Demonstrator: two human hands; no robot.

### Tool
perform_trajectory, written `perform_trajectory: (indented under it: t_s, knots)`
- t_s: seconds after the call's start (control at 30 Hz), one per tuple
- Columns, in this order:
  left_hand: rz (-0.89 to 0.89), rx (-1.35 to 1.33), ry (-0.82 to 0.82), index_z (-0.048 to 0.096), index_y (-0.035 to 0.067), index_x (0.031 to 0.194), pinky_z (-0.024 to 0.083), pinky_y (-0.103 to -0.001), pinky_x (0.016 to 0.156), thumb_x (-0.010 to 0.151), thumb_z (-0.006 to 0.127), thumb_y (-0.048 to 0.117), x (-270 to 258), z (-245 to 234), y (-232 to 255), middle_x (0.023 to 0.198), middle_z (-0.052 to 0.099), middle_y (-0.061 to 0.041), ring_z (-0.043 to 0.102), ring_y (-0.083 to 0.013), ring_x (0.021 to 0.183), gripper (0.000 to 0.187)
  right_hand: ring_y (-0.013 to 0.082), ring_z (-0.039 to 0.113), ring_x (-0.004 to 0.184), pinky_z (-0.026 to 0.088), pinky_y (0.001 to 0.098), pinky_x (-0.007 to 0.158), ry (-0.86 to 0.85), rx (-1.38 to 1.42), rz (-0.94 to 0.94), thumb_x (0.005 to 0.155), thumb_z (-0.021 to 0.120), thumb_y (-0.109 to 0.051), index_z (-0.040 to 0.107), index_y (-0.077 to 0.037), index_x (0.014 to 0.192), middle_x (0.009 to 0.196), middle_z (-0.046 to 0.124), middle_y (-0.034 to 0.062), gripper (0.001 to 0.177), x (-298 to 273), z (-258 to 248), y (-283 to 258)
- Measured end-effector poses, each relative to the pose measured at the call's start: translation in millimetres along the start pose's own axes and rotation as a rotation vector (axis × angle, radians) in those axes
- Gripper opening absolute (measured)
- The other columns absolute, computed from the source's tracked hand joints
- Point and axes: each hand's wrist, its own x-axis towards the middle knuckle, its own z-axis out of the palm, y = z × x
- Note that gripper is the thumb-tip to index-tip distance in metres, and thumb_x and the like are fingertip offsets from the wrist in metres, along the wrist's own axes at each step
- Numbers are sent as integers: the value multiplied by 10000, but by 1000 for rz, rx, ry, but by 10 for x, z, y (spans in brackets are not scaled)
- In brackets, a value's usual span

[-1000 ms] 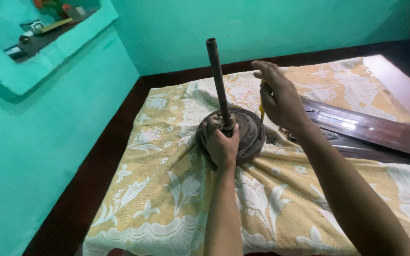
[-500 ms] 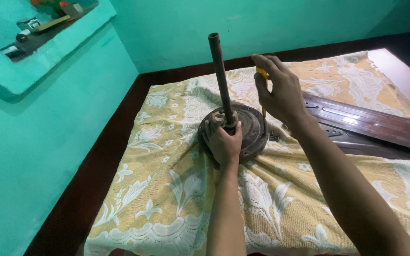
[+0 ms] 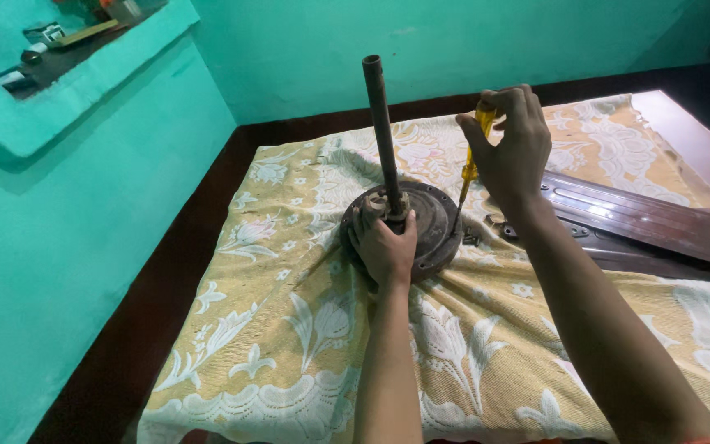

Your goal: The person assembles a ceiling fan by inserting a metal rod into the motor housing, tightening screws with a screwdriver, and attaching a fan blade to the motor hub.

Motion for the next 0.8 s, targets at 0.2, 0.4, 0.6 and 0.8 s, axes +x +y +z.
perform_trajectory:
  t_s: [0.2,0.4,0.6,0.8]
  knots:
    - [-8,34,-9,500,-33,1413,407,-548,1108,771,849,437,-16,47,-30,1325,641,-234,561,-410,1306,869,285,754,1138,636,364,957,-159,287,-45,1097,591,44,641,24,1282,1271,722,153,192,-68,-75,40]
    - [7,17,41,520,5,1404,424,-529,1124,759,848,441,-16,55,-30,1324,646,-222,567,-408,1309,844,232,776,1058,650,356,919,-284,480,125,1030,637,35,651,32,1126,1186,765,133,97,86,118,-127]
    - [14,18,37,503,-7,1408,410,-555,1104,759,852,432,-24,87,-62,1341,645,-229,568,-406,1302,858,251,724,1179,638,372,950,-263,456,126,1029,624,48,633,37,1162,1233,741,158,134,87,139,-181]
    - [-6,5,44,500,-6,1410,397,-573,1120,747,858,429,-10,92,-43,1318,645,-230,561,-423,1307,871,219,735,1145,642,346,940,-365,572,210,1002,694,12,552,42,1093,1198,731,163,171,111,90,-73]
